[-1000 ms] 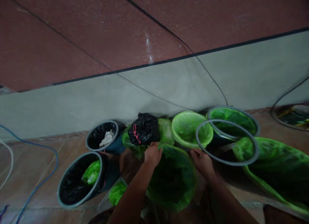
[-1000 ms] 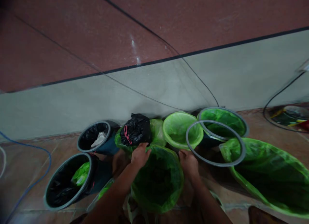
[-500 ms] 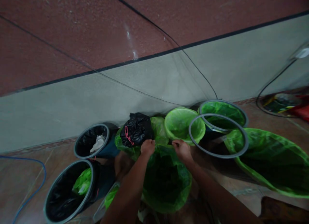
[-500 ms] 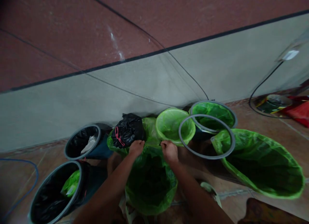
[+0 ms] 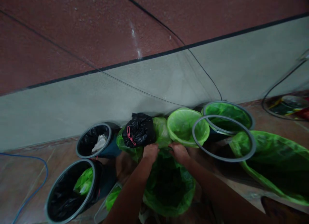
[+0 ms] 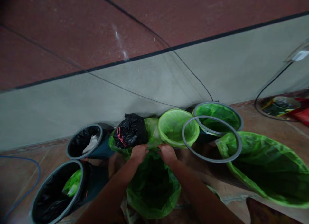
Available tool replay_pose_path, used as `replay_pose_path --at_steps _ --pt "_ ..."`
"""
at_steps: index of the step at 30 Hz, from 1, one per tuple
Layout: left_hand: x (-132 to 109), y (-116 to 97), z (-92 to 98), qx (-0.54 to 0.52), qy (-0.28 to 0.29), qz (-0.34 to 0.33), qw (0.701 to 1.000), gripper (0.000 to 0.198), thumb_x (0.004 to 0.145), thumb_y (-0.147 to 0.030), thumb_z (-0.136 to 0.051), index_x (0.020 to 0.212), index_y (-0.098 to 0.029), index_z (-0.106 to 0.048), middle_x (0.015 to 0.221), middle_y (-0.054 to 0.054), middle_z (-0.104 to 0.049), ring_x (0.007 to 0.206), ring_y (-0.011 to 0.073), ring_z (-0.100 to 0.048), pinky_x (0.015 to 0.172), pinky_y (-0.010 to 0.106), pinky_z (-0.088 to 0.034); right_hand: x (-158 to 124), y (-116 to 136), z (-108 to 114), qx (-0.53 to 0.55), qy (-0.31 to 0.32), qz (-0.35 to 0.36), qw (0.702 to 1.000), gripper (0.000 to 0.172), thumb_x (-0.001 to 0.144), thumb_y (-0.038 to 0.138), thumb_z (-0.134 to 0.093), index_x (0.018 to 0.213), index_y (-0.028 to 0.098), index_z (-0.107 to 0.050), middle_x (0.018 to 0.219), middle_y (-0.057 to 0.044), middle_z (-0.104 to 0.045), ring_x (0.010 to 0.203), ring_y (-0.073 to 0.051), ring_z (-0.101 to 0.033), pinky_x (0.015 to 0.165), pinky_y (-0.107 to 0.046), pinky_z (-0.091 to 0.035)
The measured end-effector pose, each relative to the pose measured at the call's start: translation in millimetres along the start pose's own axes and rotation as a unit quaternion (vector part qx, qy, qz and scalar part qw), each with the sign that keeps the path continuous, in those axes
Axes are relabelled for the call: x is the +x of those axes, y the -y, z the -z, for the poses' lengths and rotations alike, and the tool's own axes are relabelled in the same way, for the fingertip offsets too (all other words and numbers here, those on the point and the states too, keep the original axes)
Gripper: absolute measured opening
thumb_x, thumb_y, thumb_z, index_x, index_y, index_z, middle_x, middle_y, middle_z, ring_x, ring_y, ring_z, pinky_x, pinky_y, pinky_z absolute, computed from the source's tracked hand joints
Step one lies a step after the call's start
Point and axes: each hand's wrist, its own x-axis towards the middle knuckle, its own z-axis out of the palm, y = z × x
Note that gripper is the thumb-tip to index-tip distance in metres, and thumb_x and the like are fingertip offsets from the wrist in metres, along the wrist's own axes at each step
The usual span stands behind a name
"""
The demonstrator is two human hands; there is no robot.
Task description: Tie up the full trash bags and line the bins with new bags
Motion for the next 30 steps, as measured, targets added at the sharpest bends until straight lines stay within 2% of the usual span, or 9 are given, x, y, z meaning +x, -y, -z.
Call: replay_pose_path --at_steps 4,7,11,13,15,18,22,26,30 --pt "0 -4 2.7 0.016 0.005 0.022 1.000 0.036 0.093 -0.010 -0.043 0.119 -0.014 -0.068 0.113 0.017 -0.073 0.110 0.0264 -0.070 0.094 0.038 -0.055 -6 2 -1 0.003 0.020 -0.040 0.999 0.033 0.084 0.009 -0.053 0.111 0.015 -0.071 0.111 -0.012 -0.074 0.109 -0.025 -0.065 0.095 -0.031 -0.045" --pt "-6 -4 5.9 0.020 -0.001 0.031 0.999 0.039 0.091 -0.005 -0.040 0.118 -0.012 -0.067 0.113 0.018 -0.072 0.109 0.0264 -0.070 0.092 0.037 -0.056 -17 2 3 0.006 0.023 -0.077 0.997 0.037 0.081 0.012 -0.059 0.117 0.013 -0.068 0.114 -0.015 -0.073 0.109 -0.028 -0.066 0.093 -0.033 -0.048" --pt "-17 -7 13.5 0.013 -0.002 0.048 0.999 0.038 0.087 -0.011 -0.053 0.125 -0.014 -0.060 0.123 0.015 -0.067 0.109 0.0287 -0.069 0.092 0.039 -0.056 -42 -13 12 0.080 -0.095 -0.118 0.985 0.054 0.081 0.034 -0.067 0.131 0.015 -0.061 0.131 -0.015 -0.066 0.121 -0.031 -0.061 0.102 -0.037 -0.045" --pt "-21 -12 19.2 0.003 -0.007 0.047 0.999 0.046 0.083 -0.014 -0.060 0.129 -0.016 -0.056 0.129 0.014 -0.063 0.108 0.0287 -0.069 0.091 0.039 -0.056 -58 -27 14 0.149 -0.157 -0.163 0.963 0.047 0.087 0.040 -0.056 0.125 0.014 -0.065 0.127 -0.015 -0.069 0.116 -0.029 -0.064 0.101 -0.038 -0.047" --pt "-22 -20 24.8 -0.017 -0.026 0.030 0.999 0.048 0.084 -0.019 -0.061 0.132 -0.018 -0.054 0.133 0.014 -0.061 0.109 0.0273 -0.069 0.094 0.038 -0.055 -74 -39 12 0.206 -0.187 -0.215 0.936 0.042 0.090 0.040 -0.046 0.116 0.015 -0.069 0.117 -0.013 -0.073 0.107 -0.027 -0.068 0.095 -0.038 -0.050" --pt "-18 -35 28.0 -0.053 -0.061 -0.033 0.996 0.044 0.090 -0.022 -0.054 0.135 -0.021 -0.054 0.134 0.011 -0.061 0.117 0.0239 -0.065 0.102 0.035 -0.050 -95 -48 3 0.257 -0.165 -0.269 0.914 0.041 0.090 0.038 -0.043 0.107 0.015 -0.072 0.105 -0.013 -0.077 0.098 -0.028 -0.071 0.087 -0.038 -0.051" --pt "-6 -55 19.6 -0.081 -0.051 -0.113 0.989 0.039 0.093 -0.019 -0.050 0.131 -0.022 -0.059 0.132 0.007 -0.065 0.122 0.0198 -0.061 0.108 0.031 -0.046 -105 -41 -4 0.325 -0.129 -0.270 0.897 0.043 0.090 0.041 -0.043 0.105 0.012 -0.072 0.104 -0.015 -0.077 0.098 -0.027 -0.071 0.087 -0.036 -0.051" --pt "4 -67 9.3 -0.110 -0.062 -0.125 0.984 0.036 0.096 -0.018 -0.043 0.125 -0.019 -0.063 0.127 0.006 -0.068 0.121 0.0178 -0.061 0.109 0.029 -0.045 -101 -31 -3 0.319 -0.137 -0.276 0.896 0.044 0.086 0.044 -0.054 0.112 0.012 -0.070 0.108 -0.015 -0.075 0.098 -0.026 -0.071 0.086 -0.036 -0.051" --pt "9 -67 5.2 -0.107 -0.049 -0.136 0.984 0.035 0.091 -0.011 -0.046 0.118 -0.019 -0.067 0.124 0.006 -0.070 0.117 0.0174 -0.063 0.109 0.029 -0.044 -100 -26 -9 0.282 -0.146 -0.283 0.905 0.035 0.079 0.030 -0.064 0.110 0.015 -0.069 0.108 -0.012 -0.074 0.096 -0.024 -0.070 0.083 -0.032 -0.050"
